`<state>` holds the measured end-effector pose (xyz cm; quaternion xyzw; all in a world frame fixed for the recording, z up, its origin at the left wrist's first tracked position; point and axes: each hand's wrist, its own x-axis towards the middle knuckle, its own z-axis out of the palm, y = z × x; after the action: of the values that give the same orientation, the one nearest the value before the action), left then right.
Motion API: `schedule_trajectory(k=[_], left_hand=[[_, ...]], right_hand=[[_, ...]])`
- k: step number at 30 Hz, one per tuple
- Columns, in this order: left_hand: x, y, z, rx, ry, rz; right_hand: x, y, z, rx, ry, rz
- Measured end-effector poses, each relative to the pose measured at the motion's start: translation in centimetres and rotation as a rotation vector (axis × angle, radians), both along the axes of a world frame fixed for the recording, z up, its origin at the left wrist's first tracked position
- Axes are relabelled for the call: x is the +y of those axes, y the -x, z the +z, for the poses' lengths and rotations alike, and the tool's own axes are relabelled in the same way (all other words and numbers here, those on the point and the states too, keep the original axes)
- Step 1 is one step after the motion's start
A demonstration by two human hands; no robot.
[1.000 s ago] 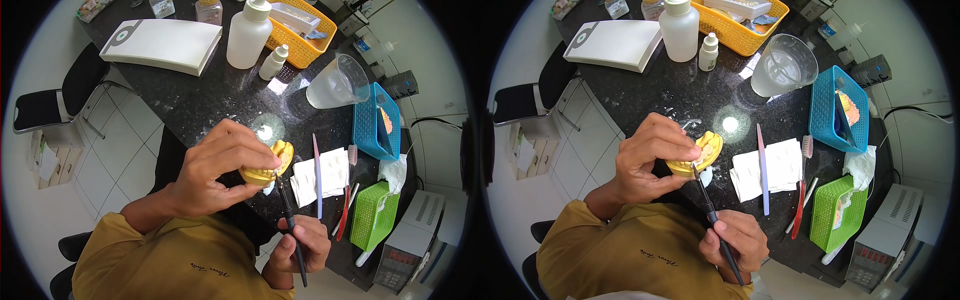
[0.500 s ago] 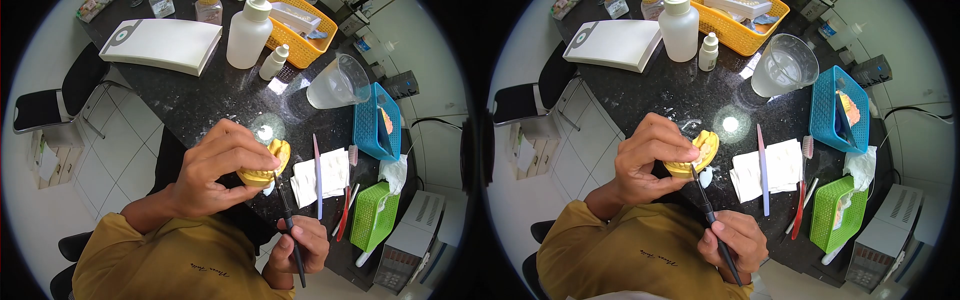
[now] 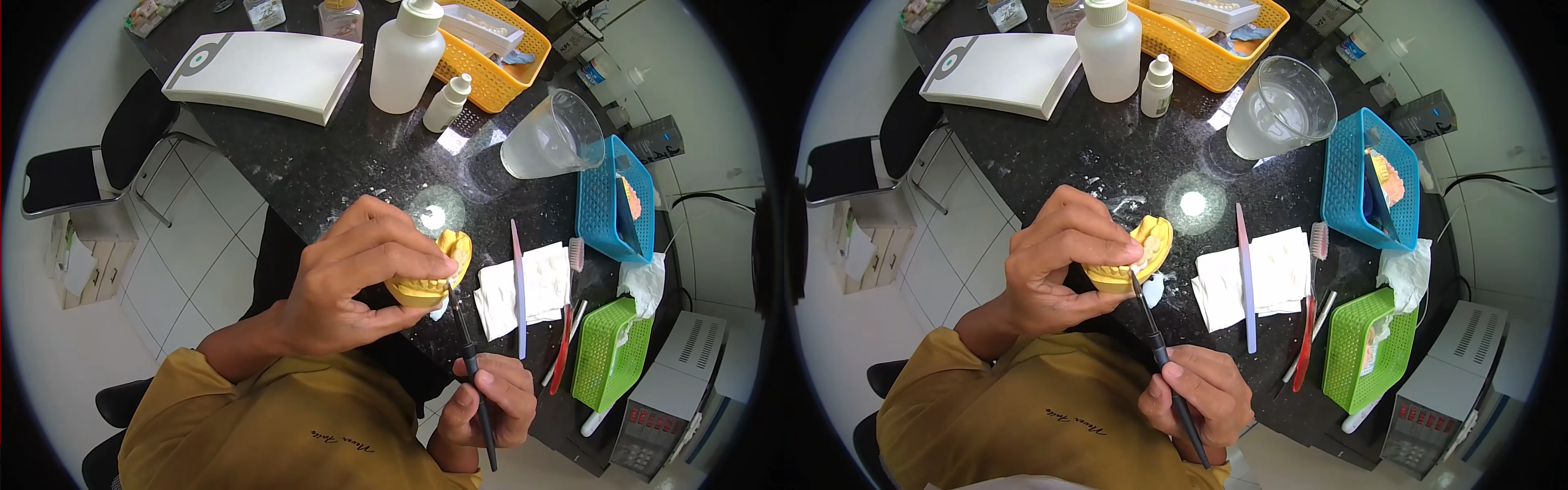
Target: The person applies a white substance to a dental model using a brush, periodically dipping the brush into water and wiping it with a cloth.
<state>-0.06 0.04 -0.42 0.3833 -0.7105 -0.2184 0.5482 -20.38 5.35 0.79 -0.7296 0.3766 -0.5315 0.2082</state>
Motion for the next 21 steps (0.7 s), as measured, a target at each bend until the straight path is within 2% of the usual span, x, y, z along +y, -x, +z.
schedule_trajectory(k=[2,6,9,12,15,16,18,21], left_hand=[[0.0,0.0,0.1,-0.005,0.005,0.002],[-0.1,0.0,0.2,0.016,-0.014,-0.005],[-0.1,-0.2,0.1,0.026,-0.033,-0.020],[-0.2,-0.4,0.1,0.036,-0.036,-0.048],[-0.2,-0.4,0.0,0.043,-0.047,-0.053],[-0.2,-0.4,-0.1,0.042,-0.038,-0.053],[-0.2,-0.4,-0.1,0.043,-0.028,-0.055],[-0.2,-0.4,-0.1,0.045,-0.038,-0.053]], right_hand=[[0.0,0.1,-0.1,0.060,0.016,-0.008],[0.7,0.2,-0.6,-0.137,0.039,-0.147],[0.8,1.0,0.8,-0.033,-0.121,-0.185],[1.3,1.6,0.8,-0.158,-0.361,-0.226],[1.4,1.3,0.8,-0.241,-0.474,-0.258],[1.3,1.4,0.7,-0.241,-0.478,-0.261],[1.2,1.7,0.5,-0.078,-0.436,-0.206],[1.2,1.7,0.7,-0.121,-0.483,-0.244]])
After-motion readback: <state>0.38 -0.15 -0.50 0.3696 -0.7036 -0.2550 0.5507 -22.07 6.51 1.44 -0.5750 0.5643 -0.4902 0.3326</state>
